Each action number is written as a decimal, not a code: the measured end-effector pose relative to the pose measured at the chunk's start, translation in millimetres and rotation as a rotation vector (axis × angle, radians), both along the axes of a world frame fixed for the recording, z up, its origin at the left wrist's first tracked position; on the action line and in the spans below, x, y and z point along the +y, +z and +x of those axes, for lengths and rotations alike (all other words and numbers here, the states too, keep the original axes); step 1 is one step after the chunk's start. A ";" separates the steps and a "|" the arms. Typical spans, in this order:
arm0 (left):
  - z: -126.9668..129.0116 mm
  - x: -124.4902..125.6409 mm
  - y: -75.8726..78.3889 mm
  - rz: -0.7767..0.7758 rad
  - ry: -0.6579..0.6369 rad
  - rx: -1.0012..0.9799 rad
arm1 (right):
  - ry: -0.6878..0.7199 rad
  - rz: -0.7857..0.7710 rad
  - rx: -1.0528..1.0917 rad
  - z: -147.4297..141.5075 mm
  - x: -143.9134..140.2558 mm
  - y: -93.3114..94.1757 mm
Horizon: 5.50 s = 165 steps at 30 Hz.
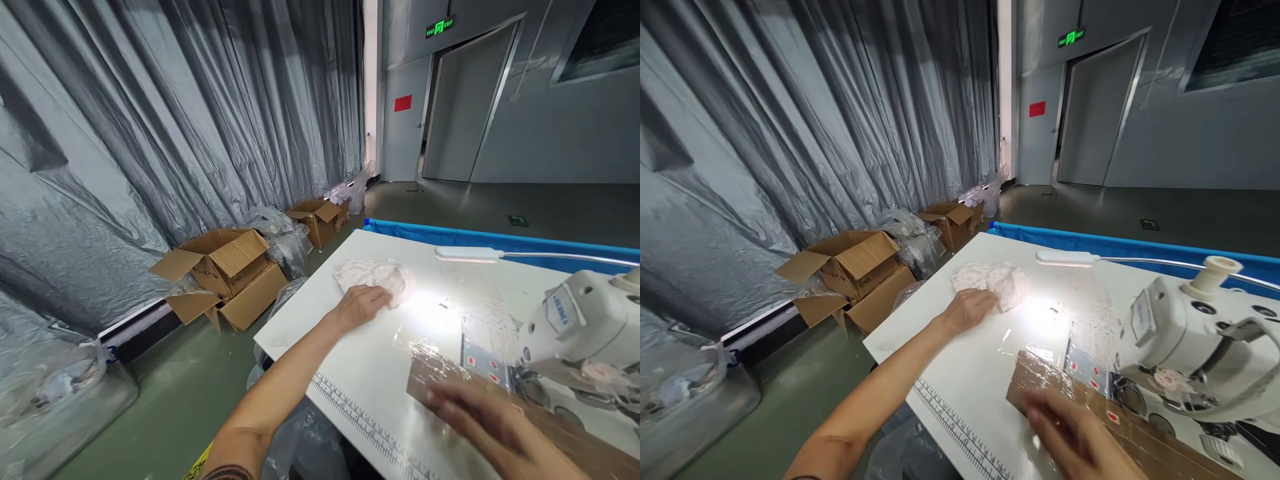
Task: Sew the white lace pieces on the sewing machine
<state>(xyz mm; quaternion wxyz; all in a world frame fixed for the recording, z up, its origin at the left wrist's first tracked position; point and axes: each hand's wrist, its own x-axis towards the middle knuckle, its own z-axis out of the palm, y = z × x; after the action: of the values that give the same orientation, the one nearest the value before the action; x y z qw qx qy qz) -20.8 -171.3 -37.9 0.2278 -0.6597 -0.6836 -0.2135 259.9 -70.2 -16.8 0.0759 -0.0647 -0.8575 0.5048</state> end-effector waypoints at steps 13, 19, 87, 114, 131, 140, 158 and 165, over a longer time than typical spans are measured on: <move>10.9 0.1 7.9 -0.035 0.157 -0.222 | -0.566 -0.719 -0.071 -140.8 15.4 -20.8; 2.5 -1.7 5.3 -0.101 0.213 -0.344 | -0.581 -0.699 -0.089 -123.2 12.2 -19.8; 136.1 19.8 37.2 -0.656 -0.139 -1.270 | -0.390 -0.100 -0.148 42.2 40.3 3.7; 129.6 23.8 30.2 -0.650 0.073 -1.137 | -0.329 0.654 0.030 60.4 45.7 -27.4; 127.5 24.0 31.1 -0.670 0.081 -1.190 | -0.224 0.600 -0.018 75.7 30.7 -24.0; 123.6 21.2 36.4 -0.661 0.036 -1.091 | -0.255 0.692 0.015 75.5 30.3 -37.5; 119.4 21.6 31.0 -0.551 0.058 -0.950 | -0.295 0.691 0.035 74.0 26.3 -41.2; 123.7 30.5 24.6 -0.248 -0.153 -0.289 | -0.296 0.693 -0.001 73.0 24.7 -37.7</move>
<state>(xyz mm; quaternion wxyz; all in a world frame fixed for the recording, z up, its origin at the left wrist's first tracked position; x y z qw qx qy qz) 102.9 -140.8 -13.3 0.0274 -0.6951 -0.6783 -0.2369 332.8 -45.5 -54.5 0.1650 -0.1587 -0.9588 0.1684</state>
